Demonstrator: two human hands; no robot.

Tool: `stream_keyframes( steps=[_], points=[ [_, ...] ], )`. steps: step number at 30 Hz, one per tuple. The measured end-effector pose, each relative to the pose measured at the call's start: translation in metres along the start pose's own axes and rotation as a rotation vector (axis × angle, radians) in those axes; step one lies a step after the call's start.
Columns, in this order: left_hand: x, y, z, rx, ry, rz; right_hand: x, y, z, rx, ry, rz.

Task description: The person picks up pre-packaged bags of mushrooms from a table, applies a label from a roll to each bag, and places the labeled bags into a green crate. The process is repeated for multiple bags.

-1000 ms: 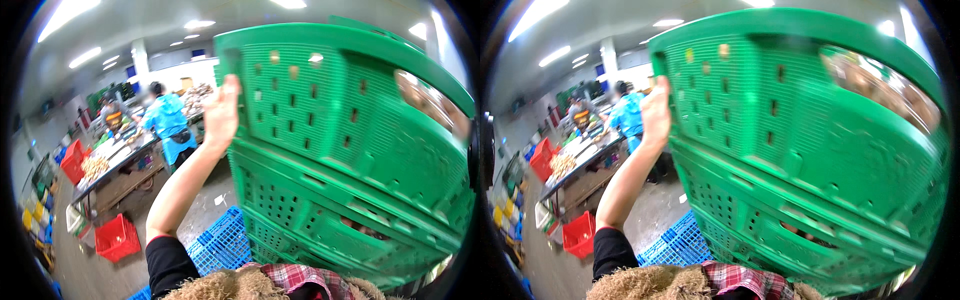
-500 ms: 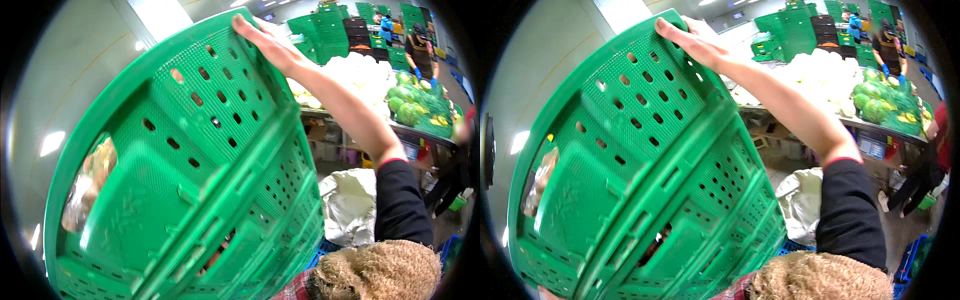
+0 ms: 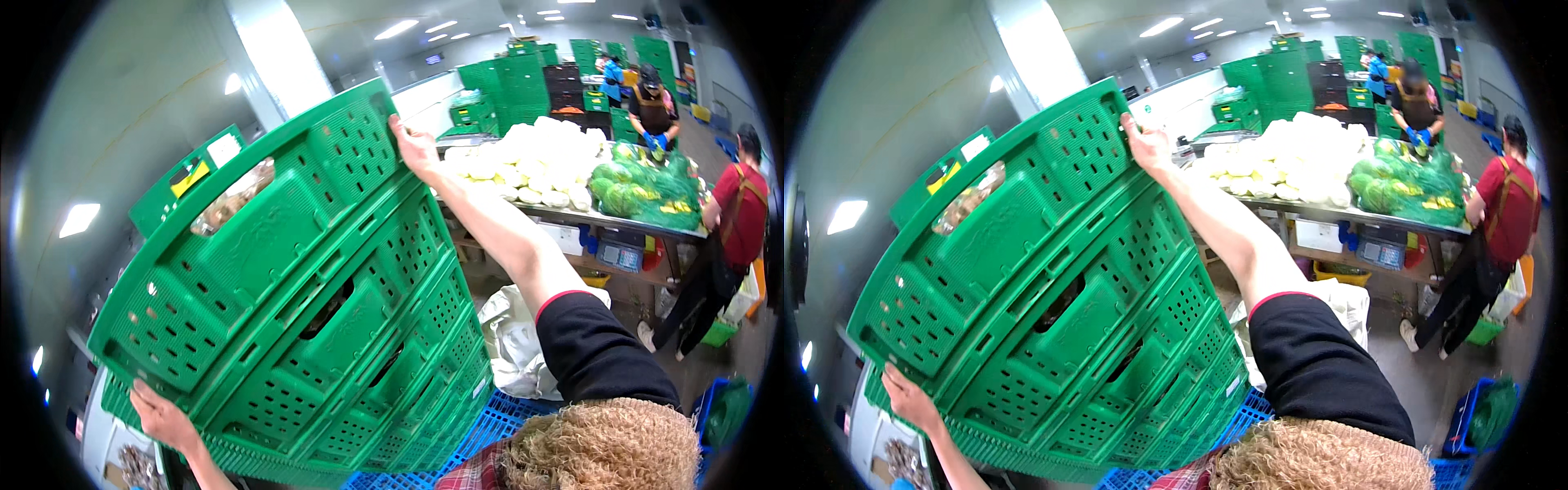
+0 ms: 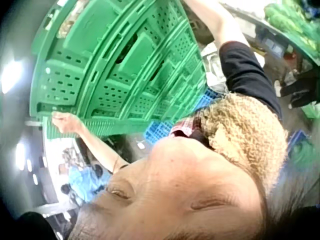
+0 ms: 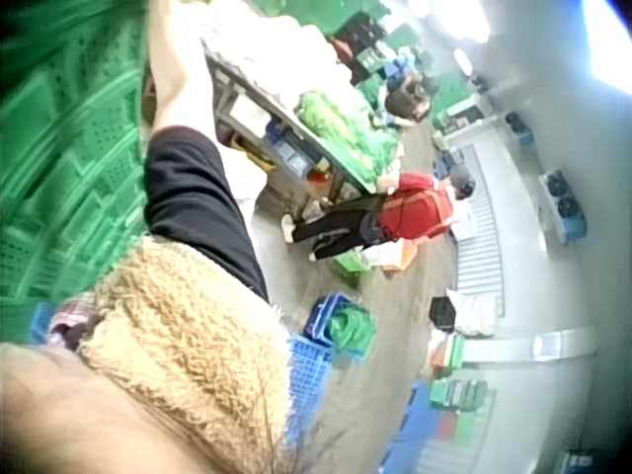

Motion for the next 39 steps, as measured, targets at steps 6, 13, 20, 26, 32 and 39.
stream_keyframes(
  steps=[6,13,20,26,32,39],
  points=[
    [0.006,0.008,-0.012,-0.065,-0.175,-0.299,0.004,-0.012,-0.015,-0.473,0.652,0.601],
    [-0.152,0.066,0.032,0.160,0.325,-0.057,0.005,-0.026,0.039,-0.215,0.215,0.227],
    [-0.189,0.131,0.109,0.585,1.096,0.306,-0.214,0.084,0.028,0.159,0.153,0.264],
    [-0.111,0.154,0.155,0.567,1.021,0.437,-0.460,0.472,0.012,1.015,0.655,-0.256],
    [-0.020,0.148,0.207,0.430,0.948,0.461,-0.484,0.653,-0.012,1.442,0.795,-0.557],
    [0.092,0.249,0.253,0.734,0.884,0.919,-0.439,0.770,-0.153,1.694,0.727,-0.807]
  ],
)
Point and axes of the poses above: each hand's wrist, its own y-axis away from the middle knuckle, its own z-axis out of the back of the hand, x = y × z, the point moved 10 cm from there along -y, towards the middle knuckle, and after that the axes turned 13 degrees about -z, right-handed, at the moved point
